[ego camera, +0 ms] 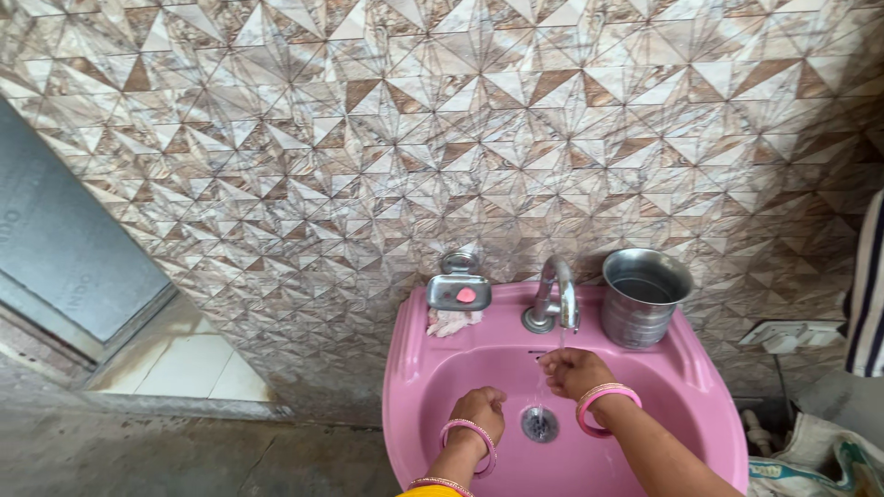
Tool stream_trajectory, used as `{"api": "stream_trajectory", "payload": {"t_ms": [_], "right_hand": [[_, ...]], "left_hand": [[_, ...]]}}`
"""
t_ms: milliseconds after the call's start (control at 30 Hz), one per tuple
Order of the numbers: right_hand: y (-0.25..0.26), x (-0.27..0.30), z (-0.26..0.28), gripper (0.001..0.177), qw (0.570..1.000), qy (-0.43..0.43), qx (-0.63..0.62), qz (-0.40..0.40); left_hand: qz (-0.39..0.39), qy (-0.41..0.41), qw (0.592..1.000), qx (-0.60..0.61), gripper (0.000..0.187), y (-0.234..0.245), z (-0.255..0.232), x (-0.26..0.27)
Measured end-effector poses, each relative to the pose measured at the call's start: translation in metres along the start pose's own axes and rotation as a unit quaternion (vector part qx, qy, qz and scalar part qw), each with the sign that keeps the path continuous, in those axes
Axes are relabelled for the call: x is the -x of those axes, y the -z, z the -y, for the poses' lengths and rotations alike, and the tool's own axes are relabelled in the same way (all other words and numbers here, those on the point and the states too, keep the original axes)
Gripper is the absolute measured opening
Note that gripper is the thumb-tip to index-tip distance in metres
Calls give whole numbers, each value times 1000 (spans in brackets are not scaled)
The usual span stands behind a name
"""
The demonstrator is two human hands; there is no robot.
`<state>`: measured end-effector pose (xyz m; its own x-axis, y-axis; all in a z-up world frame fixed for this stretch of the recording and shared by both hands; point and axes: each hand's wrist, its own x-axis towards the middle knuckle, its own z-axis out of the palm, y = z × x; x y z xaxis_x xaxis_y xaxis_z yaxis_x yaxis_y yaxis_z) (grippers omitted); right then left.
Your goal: The person scrubs a pink sink with a cloth, rinses the cloth under running water, and wipes the sink basin and faucet area. They repeatedly rinse and wring the cloth while cleaning the sink surface.
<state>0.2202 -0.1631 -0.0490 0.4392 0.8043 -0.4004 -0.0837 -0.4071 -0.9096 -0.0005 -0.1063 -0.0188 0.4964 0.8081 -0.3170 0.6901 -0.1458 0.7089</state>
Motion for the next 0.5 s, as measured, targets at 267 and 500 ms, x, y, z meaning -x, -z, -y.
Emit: {"api": "stream_trajectory", "payload": {"t_ms": [267,500], "right_hand": [[-19,8,25,30,954,-109,-255,-114],[-19,-28,-14,36,989,47,80,119]], "left_hand": [[25,3,1000,-14,28,16,25,8],[-19,-38,998,-49,30,38,54,-3]]}}
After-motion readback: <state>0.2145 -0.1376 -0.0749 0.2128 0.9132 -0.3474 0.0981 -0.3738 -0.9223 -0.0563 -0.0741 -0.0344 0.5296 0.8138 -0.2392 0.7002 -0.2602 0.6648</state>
